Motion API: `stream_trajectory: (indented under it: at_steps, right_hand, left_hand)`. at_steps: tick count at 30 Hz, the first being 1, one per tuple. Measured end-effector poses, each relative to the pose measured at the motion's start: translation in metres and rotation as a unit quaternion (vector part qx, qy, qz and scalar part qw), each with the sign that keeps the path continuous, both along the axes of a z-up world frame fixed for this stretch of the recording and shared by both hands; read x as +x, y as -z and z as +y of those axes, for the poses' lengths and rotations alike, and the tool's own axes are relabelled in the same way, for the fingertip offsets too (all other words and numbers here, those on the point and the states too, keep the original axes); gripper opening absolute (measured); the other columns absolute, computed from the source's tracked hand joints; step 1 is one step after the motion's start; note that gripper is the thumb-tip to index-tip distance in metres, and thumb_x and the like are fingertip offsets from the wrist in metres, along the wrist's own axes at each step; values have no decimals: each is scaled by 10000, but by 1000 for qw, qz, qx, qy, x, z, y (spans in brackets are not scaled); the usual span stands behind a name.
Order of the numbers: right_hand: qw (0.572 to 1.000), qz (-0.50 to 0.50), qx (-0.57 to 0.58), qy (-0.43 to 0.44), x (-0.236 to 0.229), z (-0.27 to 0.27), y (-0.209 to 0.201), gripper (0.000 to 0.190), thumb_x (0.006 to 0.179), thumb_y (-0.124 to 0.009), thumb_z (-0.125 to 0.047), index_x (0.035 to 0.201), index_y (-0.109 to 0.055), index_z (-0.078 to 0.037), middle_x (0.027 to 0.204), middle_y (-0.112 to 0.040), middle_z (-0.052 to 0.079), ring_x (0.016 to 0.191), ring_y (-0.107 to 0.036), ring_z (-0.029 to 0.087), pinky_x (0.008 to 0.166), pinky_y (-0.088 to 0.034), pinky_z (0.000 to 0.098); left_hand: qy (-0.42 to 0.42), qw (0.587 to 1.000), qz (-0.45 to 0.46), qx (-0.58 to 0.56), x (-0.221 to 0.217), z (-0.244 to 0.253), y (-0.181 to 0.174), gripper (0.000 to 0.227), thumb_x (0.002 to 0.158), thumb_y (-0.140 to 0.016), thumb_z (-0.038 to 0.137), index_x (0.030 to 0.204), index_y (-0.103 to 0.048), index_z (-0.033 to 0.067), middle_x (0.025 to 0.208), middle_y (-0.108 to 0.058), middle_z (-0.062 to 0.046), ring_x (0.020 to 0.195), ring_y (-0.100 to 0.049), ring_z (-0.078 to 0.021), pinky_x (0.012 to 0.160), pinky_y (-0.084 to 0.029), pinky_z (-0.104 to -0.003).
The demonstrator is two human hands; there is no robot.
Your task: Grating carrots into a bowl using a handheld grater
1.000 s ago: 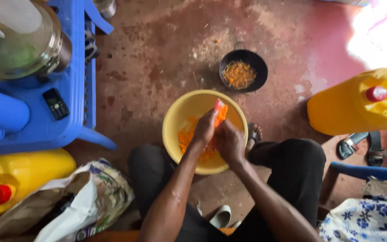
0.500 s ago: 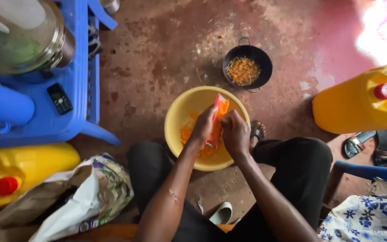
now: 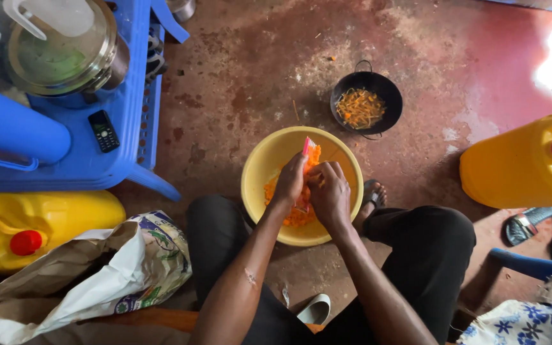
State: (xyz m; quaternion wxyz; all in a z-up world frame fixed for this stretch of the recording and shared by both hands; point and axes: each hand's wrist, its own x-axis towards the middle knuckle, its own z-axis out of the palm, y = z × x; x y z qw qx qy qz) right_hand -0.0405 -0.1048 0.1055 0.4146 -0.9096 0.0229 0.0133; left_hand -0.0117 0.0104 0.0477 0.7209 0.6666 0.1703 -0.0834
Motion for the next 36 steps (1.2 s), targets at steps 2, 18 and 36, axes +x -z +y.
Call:
stream_trajectory:
  at_steps: [2,18,36]
  right_hand:
    - [1000,-1,10,-15,0,0,4,132,875,-779,-157,968,-700,-207,926,-647,72,839,-727,397,798,-577,521]
    - [998,13,36,-57,-6,8,1,120,866,-751,-150,923,-649,-181,893,-618,100,872,-710,438,781,-557,567]
    - [993,35,85,-74,7,-1,30,155,893,-787,-94,1034,-726,-77,881,-669,152,853,-745,337,699,-631,449]
  left_hand:
    - [-1,1000,7,8,-3,2,-7,631,1083,-512,489,1519,-609,43,1576,-564,-223,1519,-457,-383,1308,-293,-509]
    - [-11,999,23,30,-7,10,22,621,1080,-489,464,1499,-618,24,1556,-582,-223,1509,-464,-384,1305,-290,-512]
    - [-11,998,36,42,-4,4,43,612,1062,-497,555,1459,-659,117,1495,-640,-187,1451,-532,-383,1246,-375,-531]
